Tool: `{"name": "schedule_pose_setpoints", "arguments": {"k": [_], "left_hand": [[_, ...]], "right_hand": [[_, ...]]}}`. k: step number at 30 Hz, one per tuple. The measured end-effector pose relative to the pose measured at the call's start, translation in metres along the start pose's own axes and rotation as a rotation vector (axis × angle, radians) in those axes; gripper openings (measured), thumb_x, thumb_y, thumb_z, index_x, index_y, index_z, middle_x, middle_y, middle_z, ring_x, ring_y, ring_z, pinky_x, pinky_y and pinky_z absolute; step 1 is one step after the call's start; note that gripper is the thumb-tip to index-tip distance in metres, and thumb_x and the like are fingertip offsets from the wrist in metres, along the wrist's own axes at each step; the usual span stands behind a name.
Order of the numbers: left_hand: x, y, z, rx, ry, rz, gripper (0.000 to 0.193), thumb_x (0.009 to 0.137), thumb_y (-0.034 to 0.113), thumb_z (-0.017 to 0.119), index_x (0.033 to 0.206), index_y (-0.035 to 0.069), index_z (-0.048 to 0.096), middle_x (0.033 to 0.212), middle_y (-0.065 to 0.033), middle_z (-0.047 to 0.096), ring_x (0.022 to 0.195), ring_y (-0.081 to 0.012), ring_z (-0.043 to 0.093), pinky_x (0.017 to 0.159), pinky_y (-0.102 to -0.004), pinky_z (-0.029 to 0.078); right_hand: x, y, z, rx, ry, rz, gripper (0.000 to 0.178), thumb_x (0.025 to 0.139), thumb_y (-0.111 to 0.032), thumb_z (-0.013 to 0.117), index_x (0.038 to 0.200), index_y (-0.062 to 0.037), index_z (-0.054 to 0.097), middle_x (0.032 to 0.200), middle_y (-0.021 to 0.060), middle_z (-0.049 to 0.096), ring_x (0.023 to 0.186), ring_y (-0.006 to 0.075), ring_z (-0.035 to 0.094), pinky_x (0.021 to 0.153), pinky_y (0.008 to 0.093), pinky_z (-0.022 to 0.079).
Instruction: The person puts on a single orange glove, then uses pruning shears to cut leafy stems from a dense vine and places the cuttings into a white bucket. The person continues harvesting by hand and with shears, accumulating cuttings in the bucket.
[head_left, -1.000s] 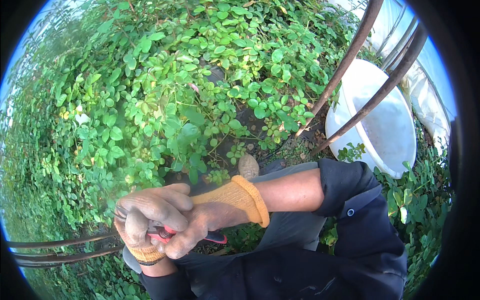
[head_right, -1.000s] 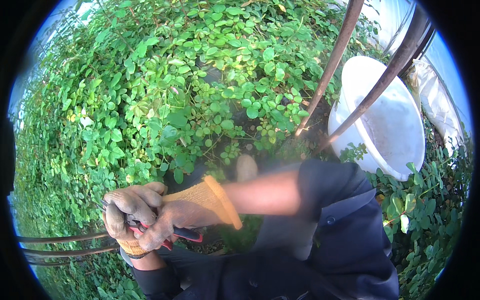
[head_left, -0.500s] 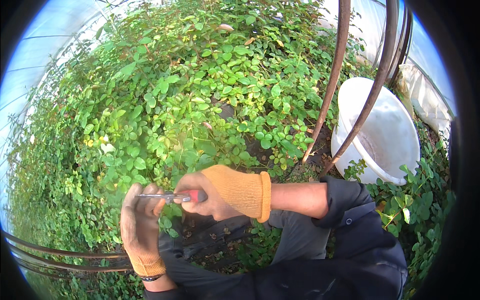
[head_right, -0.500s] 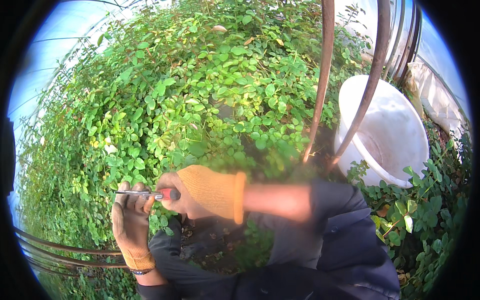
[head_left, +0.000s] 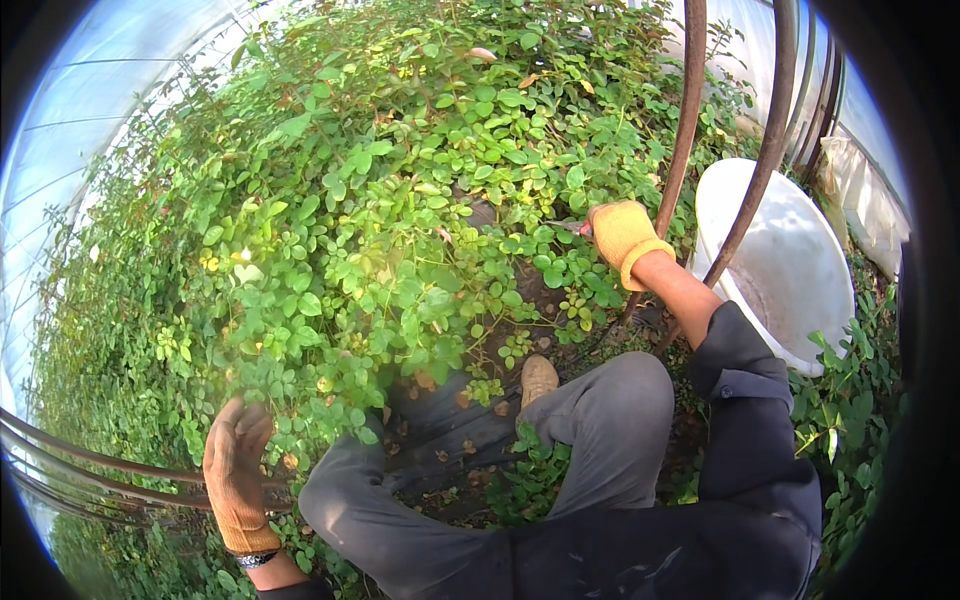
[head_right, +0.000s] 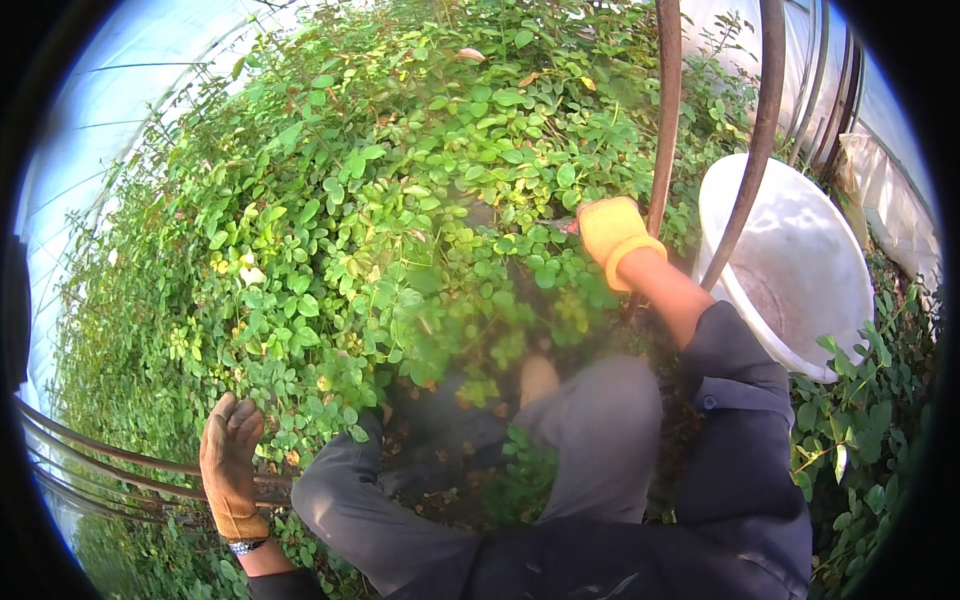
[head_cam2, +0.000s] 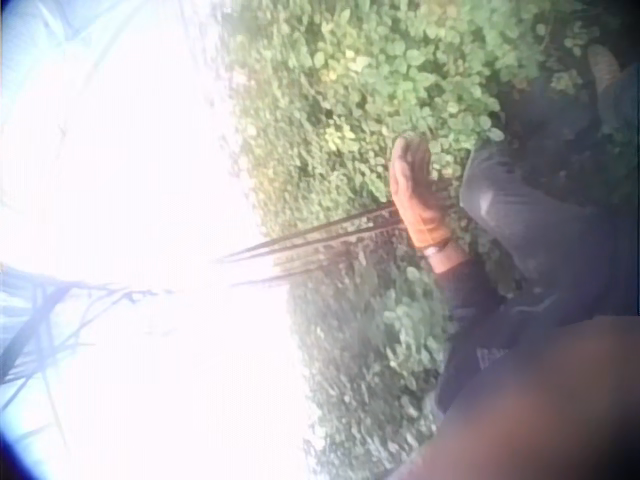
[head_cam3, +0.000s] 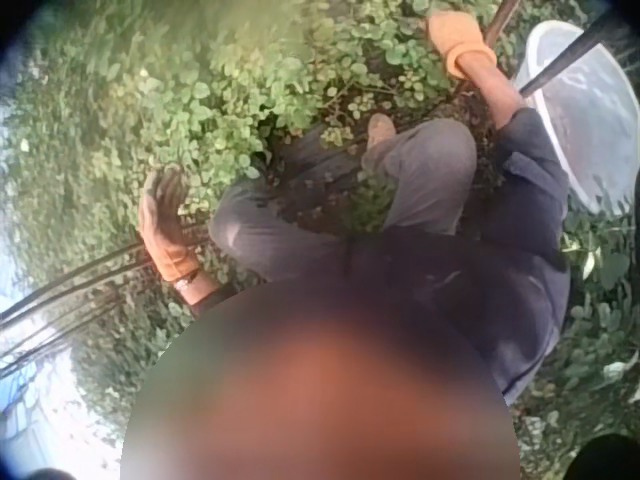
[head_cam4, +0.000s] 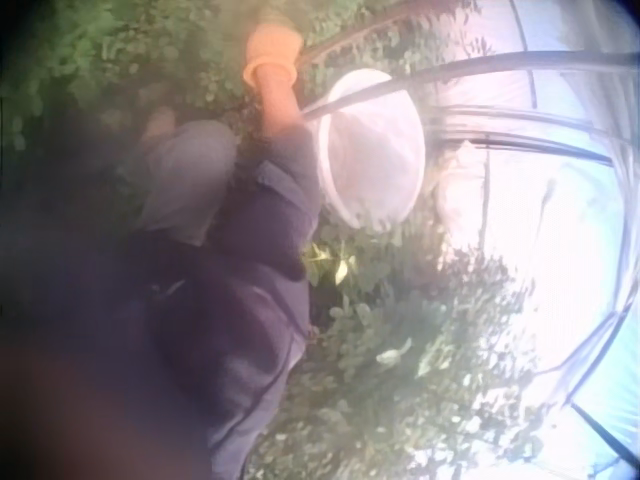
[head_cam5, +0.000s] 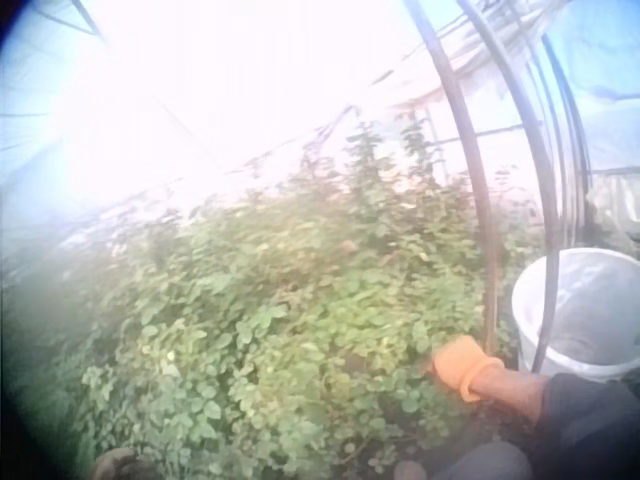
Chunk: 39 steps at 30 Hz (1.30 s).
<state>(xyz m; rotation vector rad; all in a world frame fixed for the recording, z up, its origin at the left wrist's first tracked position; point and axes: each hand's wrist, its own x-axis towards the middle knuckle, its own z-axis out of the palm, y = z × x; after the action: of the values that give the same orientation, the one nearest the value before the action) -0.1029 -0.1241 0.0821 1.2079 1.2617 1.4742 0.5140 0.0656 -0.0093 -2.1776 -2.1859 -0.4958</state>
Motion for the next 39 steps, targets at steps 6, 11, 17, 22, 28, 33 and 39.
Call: {"name": "schedule_pose_setpoints", "arguments": {"k": [6,11,17,22,28,33,39], "left_hand": [[-0.01,0.021,0.007,0.081,-0.022,0.031,0.065,0.115,0.046,0.062,0.156,-0.005,0.055,0.141,-0.0219,0.069,0.128,-0.0321,0.069,0.113,-0.0436,0.055],[-0.021,0.058,0.014,0.212,0.027,0.07,0.065,0.115,0.043,0.062,0.156,-0.006,0.054,0.14,-0.0199,0.07,0.127,-0.0294,0.071,0.112,-0.0405,0.057],[-0.028,0.103,0.029,0.339,0.061,0.092,0.062,0.115,0.039,0.062,0.156,-0.007,0.055,0.139,-0.0228,0.073,0.131,-0.0322,0.071,0.121,-0.0451,0.053],[0.057,0.13,0.069,0.857,-0.06,0.224,0.063,0.11,0.04,0.068,0.156,-0.001,0.059,0.144,-0.0179,0.073,0.137,-0.0272,0.068,0.122,-0.0408,0.049],[0.244,-0.013,0.127,1.558,-0.305,0.833,0.082,0.096,0.049,0.08,0.158,0.003,0.055,0.16,-0.025,0.057,0.148,-0.041,0.056,0.125,-0.0458,0.045],[0.361,-0.16,0.214,1.385,-0.389,1.188,0.096,0.081,0.057,0.087,0.158,0.008,0.055,0.152,-0.0152,0.057,0.144,-0.0372,0.054,0.12,-0.0501,0.046],[0.409,-0.238,0.297,0.897,-0.756,1.243,0.055,0.088,0.039,0.08,0.136,0.013,0.072,0.127,-0.0138,0.071,0.121,-0.0332,0.067,0.106,-0.0451,0.054]], "right_hand": [[-0.014,-0.011,0.039,-0.216,-0.115,0.035,0.017,0.091,-0.017,0.071,0.103,-0.0111,0.081,0.093,0.0109,0.082,0.089,0.0304,0.082,0.077,0.0463,0.062],[-0.018,-0.006,0.051,-0.133,-0.1,0.003,0.015,0.092,-0.016,0.071,0.102,-0.0112,0.081,0.099,0.0127,0.083,0.094,0.0305,0.082,0.08,0.0465,0.063],[-0.02,0.004,0.064,-0.029,0.118,0.005,0.012,0.095,-0.008,0.064,0.1,-0.005,0.074,0.099,0.0183,0.08,0.095,0.0356,0.08,0.086,0.0461,0.064],[-0.01,0.018,0.091,-0.004,0.018,0.007,0.013,0.098,-0.01,0.063,0.102,-0.0057,0.075,0.102,0.0198,0.08,0.098,0.0381,0.08,0.087,0.0487,0.063],[0.002,0.031,0.113,-0.201,-0.272,-0.015,0.018,0.097,-0.013,0.065,0.104,-0.0056,0.081,0.103,0.0212,0.082,0.099,0.0396,0.081,0.088,0.0497,0.064],[-0.006,0.044,0.091,-0.172,-0.472,-0.002,0.023,0.097,-0.02,0.071,0.113,-0.0042,0.079,0.106,0.0248,0.081,0.104,0.045,0.078,0.092,0.0524,0.061],[0.016,0.036,0.084,-0.163,-0.646,0.09,0.025,0.099,-0.023,0.071,0.116,-0.0063,0.078,0.107,0.0243,0.08,0.105,0.0454,0.077,0.092,0.0536,0.06]]}}
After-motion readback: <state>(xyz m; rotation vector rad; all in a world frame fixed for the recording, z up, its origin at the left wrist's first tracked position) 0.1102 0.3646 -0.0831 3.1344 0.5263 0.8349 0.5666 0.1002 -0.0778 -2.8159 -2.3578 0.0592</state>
